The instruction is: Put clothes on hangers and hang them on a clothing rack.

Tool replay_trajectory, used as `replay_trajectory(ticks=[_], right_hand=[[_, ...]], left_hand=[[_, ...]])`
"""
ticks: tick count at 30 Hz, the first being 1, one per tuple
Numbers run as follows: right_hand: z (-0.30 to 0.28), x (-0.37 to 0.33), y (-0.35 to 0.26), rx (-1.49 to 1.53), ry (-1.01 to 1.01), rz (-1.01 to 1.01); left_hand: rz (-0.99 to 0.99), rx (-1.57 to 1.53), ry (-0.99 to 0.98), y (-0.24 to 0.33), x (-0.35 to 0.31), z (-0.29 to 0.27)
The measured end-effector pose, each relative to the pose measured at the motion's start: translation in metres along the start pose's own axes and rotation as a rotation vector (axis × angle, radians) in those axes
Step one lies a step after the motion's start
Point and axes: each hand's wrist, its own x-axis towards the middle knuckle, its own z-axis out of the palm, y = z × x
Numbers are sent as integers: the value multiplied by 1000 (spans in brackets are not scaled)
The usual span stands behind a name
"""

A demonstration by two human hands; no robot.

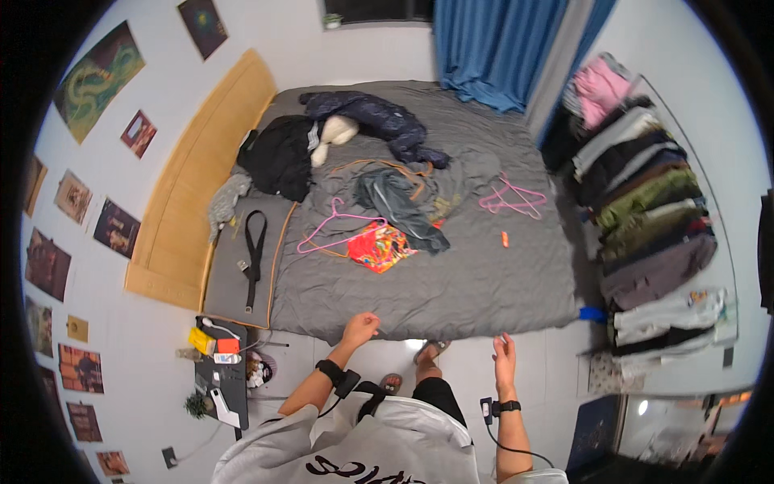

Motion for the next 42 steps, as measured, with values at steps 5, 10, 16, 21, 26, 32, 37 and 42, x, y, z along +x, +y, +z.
replay_trajectory(ticks=[5, 10, 16, 21, 26, 32, 37, 42], right_hand=[[68, 120, -36, -77, -232, -12], [117, 214, -79, -142, -409, -11], [150, 288, -139, -124, -466, 9], [181, 328, -169, -110, -435, 8], [195, 376, -156, -135, -383, 10], [211, 384, -183, -7, -159, 42], [214, 356, -185, 60, 0, 170], [257, 353, -188, 29, 15, 180]], left_hand=[[-156, -46, 189, -7, 14, -49], [-353, -114, 411, 22, 35, -67], [-301, -52, 483, 62, 87, -84], [-298, -121, 498, 84, 148, -109], [-176, 19, 384, 103, 265, -142], [23, 305, 243, 178, 488, -175], [174, 318, 131, 205, 671, -143], [185, 491, 145, 208, 791, -84]])
